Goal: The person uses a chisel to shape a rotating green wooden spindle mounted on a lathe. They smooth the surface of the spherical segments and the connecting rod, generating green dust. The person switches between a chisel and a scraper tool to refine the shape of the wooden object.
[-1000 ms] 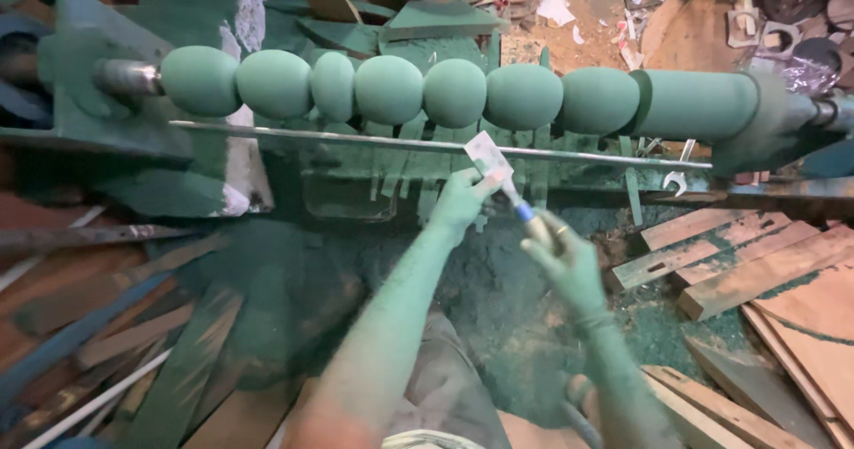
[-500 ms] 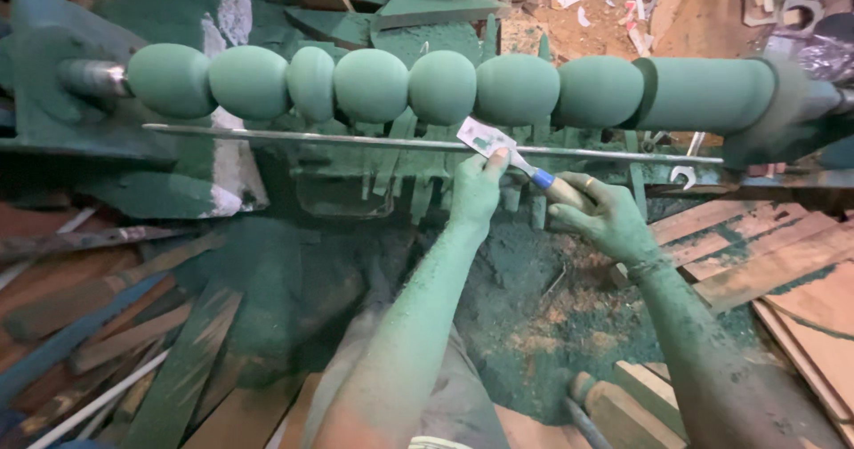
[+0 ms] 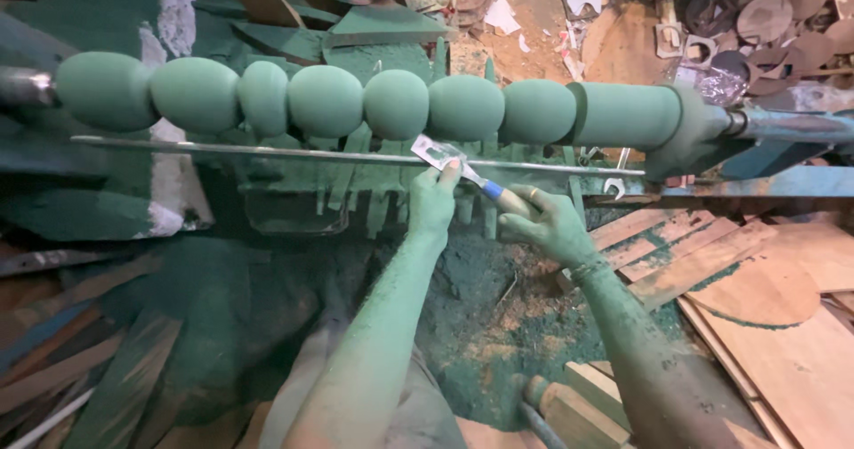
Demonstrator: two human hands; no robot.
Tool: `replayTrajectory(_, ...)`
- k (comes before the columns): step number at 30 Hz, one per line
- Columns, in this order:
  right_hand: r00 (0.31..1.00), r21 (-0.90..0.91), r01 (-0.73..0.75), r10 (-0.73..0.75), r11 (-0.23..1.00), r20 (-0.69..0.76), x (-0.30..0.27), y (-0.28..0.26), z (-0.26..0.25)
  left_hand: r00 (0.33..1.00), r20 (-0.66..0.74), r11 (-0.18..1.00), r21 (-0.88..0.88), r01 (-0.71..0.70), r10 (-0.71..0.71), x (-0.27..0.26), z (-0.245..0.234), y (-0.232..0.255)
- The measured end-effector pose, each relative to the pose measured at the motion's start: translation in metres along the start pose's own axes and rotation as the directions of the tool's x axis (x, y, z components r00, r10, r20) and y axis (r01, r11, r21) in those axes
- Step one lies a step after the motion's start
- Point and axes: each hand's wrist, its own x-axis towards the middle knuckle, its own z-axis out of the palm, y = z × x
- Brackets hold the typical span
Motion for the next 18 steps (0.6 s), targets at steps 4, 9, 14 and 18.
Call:
replayTrajectory(4,1.0,-0.062,0.005,-0.006,0.998,-0.024,-0.001,-0.009,0.003,0.998,-0.057,0.994,0.102,-0.032,0.038,-0.003,-0.001,0.01)
replayTrajectory(9,0.992,-0.055,-0.101,0.097,0.993,-0.075,-0.011,-0.011,0.019,0.998,-0.069,0.99,0.136,0.026,-0.016,-0.007,-0.003,0.014)
replayTrajectory(14,0.993,-0.129,0.032,-0.046,0.991,-0.109,-0.015,-0.008,0.027,0.997,-0.047,0.995,0.08,0.063,-0.059,-0.007,-0.007,0.012)
replayTrajectory(18,0.989,-0.107,-0.016,0.0,0.994,-0.148,-0.02,-0.011,0.036,0.999,-0.015,0.997,0.058,-0.05,0.051,-0.005,-0.01,0.008)
